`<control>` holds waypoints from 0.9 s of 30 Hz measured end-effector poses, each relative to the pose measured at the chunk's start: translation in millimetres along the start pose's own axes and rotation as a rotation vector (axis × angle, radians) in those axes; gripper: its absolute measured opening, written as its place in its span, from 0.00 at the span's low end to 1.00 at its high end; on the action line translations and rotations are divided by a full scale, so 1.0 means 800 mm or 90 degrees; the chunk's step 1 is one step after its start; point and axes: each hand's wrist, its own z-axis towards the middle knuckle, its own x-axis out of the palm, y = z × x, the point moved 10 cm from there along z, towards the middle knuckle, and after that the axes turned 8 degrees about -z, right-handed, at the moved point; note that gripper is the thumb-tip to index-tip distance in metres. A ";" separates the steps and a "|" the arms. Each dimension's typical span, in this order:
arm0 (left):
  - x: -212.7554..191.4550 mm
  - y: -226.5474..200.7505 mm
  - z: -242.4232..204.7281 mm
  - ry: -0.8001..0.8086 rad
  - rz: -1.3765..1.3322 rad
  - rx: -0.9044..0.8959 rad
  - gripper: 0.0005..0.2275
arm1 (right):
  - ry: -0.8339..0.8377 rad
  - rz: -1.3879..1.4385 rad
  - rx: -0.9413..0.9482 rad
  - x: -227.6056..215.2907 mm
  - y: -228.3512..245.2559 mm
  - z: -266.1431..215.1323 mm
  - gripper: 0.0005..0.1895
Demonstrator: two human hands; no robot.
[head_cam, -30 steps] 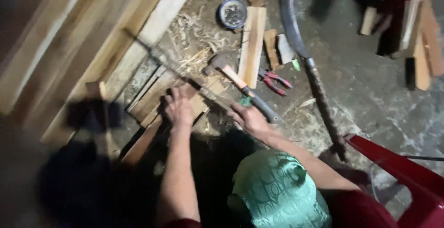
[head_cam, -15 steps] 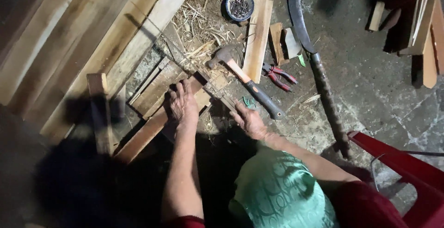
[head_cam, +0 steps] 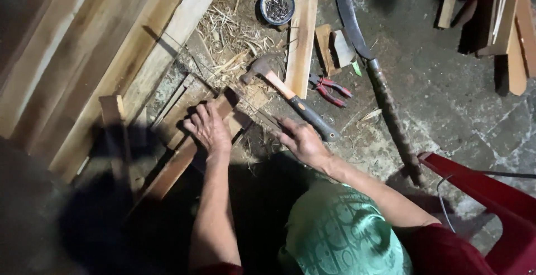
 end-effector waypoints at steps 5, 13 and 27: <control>-0.019 -0.006 -0.006 -0.069 -0.060 0.020 0.29 | -0.073 0.006 -0.053 -0.013 0.016 -0.027 0.14; -0.055 0.015 -0.004 -0.232 -0.088 0.021 0.27 | -0.082 0.116 -0.064 -0.049 0.052 -0.040 0.20; -0.117 0.013 -0.029 -0.312 -0.170 0.078 0.18 | -0.164 -0.423 0.004 -0.046 -0.146 -0.070 0.25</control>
